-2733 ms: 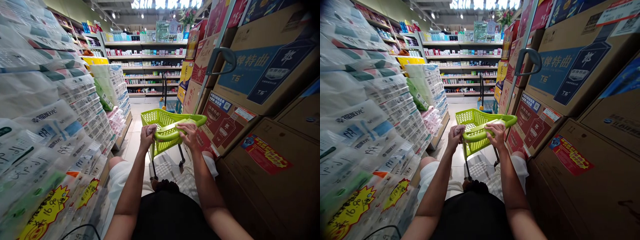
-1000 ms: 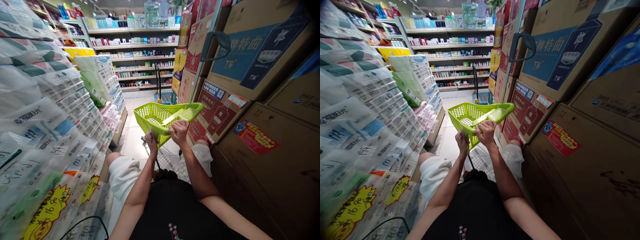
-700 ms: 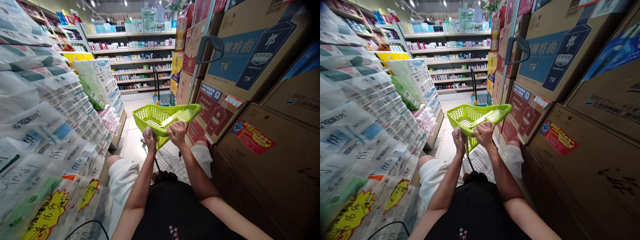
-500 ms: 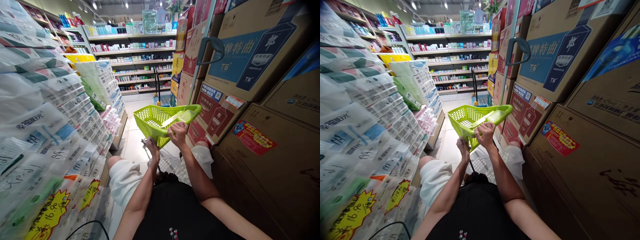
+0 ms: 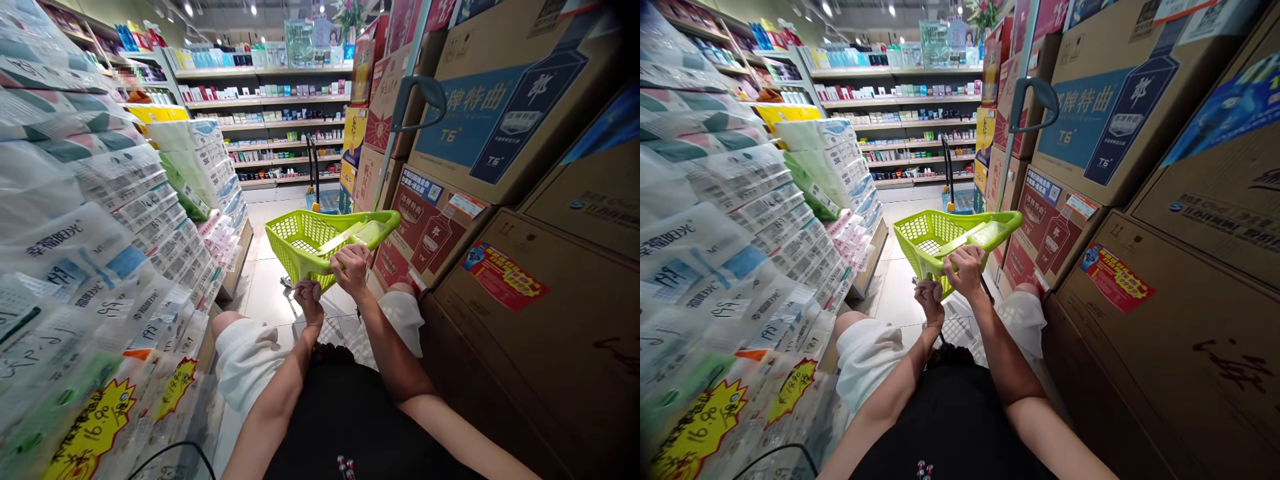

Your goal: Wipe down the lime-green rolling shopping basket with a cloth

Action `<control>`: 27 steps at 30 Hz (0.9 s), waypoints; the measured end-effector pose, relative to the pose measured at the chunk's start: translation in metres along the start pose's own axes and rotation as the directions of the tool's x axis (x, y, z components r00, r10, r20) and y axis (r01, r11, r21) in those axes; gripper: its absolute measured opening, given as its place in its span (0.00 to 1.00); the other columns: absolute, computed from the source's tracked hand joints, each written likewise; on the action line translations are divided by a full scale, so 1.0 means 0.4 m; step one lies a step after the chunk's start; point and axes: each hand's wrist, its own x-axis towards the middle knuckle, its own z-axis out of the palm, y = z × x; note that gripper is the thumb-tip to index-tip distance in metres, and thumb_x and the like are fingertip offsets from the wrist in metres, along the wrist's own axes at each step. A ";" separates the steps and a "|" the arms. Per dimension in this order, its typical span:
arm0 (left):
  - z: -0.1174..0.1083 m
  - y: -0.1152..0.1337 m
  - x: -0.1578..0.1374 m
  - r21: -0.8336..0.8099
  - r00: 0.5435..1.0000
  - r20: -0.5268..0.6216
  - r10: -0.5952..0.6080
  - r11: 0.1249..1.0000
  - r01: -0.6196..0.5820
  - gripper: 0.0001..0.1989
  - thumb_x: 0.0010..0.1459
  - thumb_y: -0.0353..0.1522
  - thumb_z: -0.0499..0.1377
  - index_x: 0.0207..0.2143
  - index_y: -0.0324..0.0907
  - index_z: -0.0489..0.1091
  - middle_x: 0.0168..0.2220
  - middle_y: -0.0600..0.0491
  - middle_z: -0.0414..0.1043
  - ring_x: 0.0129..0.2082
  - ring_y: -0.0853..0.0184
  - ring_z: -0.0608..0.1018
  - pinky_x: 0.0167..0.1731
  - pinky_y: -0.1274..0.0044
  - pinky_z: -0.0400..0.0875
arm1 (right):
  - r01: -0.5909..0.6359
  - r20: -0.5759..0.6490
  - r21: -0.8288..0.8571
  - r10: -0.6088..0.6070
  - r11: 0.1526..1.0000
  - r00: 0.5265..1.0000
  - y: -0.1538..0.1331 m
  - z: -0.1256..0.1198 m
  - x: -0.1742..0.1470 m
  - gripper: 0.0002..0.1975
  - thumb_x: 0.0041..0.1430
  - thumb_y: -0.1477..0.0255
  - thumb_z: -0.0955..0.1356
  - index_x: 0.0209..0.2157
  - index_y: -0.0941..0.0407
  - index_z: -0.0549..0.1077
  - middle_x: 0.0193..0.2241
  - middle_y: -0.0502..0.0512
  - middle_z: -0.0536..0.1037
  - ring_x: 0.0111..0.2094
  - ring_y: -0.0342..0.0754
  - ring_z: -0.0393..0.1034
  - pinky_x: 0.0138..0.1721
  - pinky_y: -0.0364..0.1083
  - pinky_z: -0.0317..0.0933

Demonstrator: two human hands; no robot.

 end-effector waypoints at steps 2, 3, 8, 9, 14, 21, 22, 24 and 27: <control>0.007 0.016 0.023 0.028 0.997 0.003 0.083 0.996 -0.083 0.10 0.57 0.38 0.64 0.40 0.44 0.74 0.50 0.43 0.59 0.61 0.50 0.64 0.65 0.56 0.57 | 0.006 -0.003 0.002 -0.006 1.000 1.000 0.001 0.000 0.002 0.17 0.68 0.67 0.63 0.24 0.52 0.68 0.27 0.50 0.77 0.42 0.52 0.68 0.54 0.55 0.51; 0.012 0.026 0.035 0.045 0.991 0.003 0.134 0.990 -0.134 0.09 0.58 0.37 0.64 0.40 0.43 0.75 0.51 0.43 0.59 0.60 0.50 0.64 0.65 0.57 0.58 | 0.005 0.000 -0.001 -0.005 1.000 1.000 0.001 0.000 0.003 0.16 0.68 0.67 0.63 0.24 0.52 0.68 0.27 0.51 0.77 0.43 0.53 0.68 0.55 0.55 0.51; -0.001 0.027 0.039 0.065 0.988 0.008 0.156 0.986 -0.157 0.07 0.57 0.35 0.65 0.37 0.42 0.74 0.49 0.43 0.62 0.55 0.53 0.69 0.61 0.59 0.64 | -0.009 0.039 -0.020 0.010 1.000 0.999 0.000 0.001 0.003 0.16 0.68 0.68 0.63 0.24 0.52 0.68 0.28 0.51 0.77 0.43 0.52 0.67 0.55 0.55 0.51; -0.011 0.020 0.032 0.065 0.991 0.005 0.131 0.989 -0.131 0.07 0.57 0.34 0.65 0.36 0.42 0.74 0.48 0.43 0.62 0.54 0.53 0.70 0.60 0.58 0.65 | -0.009 0.041 -0.019 0.009 1.000 0.999 0.000 0.003 0.002 0.16 0.69 0.68 0.63 0.24 0.52 0.69 0.28 0.51 0.77 0.43 0.52 0.68 0.55 0.55 0.50; -0.027 0.039 0.051 0.094 0.988 -0.006 0.157 0.983 -0.156 0.07 0.56 0.30 0.62 0.38 0.42 0.71 0.46 0.45 0.63 0.56 0.53 0.70 0.61 0.58 0.63 | -0.013 0.040 -0.015 0.014 1.000 0.999 0.007 0.014 0.000 0.16 0.69 0.68 0.64 0.25 0.52 0.69 0.30 0.50 0.78 0.44 0.52 0.68 0.56 0.55 0.50; 0.012 0.157 0.094 -0.111 0.997 -0.055 0.058 0.992 -0.064 0.17 0.61 0.39 0.63 0.50 0.46 0.66 0.48 0.46 0.66 0.46 0.59 0.75 0.46 0.65 0.73 | 0.012 0.055 -0.024 -0.011 1.000 0.998 0.008 0.004 0.004 0.18 0.71 0.68 0.62 0.25 0.52 0.70 0.30 0.51 0.78 0.44 0.52 0.68 0.56 0.54 0.50; 0.014 0.169 0.090 -0.170 0.999 -0.039 -0.022 0.985 0.015 0.21 0.62 0.41 0.62 0.54 0.47 0.63 0.46 0.48 0.66 0.39 0.63 0.75 0.39 0.69 0.74 | 0.017 0.057 -0.013 -0.016 1.000 0.998 0.008 0.002 0.003 0.18 0.72 0.68 0.61 0.26 0.52 0.70 0.30 0.51 0.78 0.44 0.52 0.68 0.55 0.54 0.50; 0.017 0.198 0.085 -0.267 0.993 0.011 -0.118 0.957 0.117 0.26 0.63 0.46 0.61 0.59 0.49 0.60 0.40 0.52 0.66 0.26 0.70 0.69 0.27 0.74 0.68 | 0.025 0.059 0.025 -0.027 0.999 0.998 0.008 -0.001 -0.002 0.19 0.73 0.68 0.58 0.29 0.52 0.73 0.31 0.50 0.78 0.44 0.52 0.68 0.55 0.54 0.50; 0.018 0.248 0.099 -0.319 0.992 0.110 -0.065 0.943 0.097 0.29 0.60 0.49 0.64 0.58 0.49 0.62 0.37 0.53 0.66 0.21 0.73 0.64 0.22 0.75 0.63 | 0.008 0.058 0.126 -0.015 0.992 0.998 0.010 -0.003 -0.012 0.22 0.75 0.69 0.54 0.36 0.51 0.76 0.36 0.51 0.79 0.45 0.51 0.70 0.57 0.55 0.51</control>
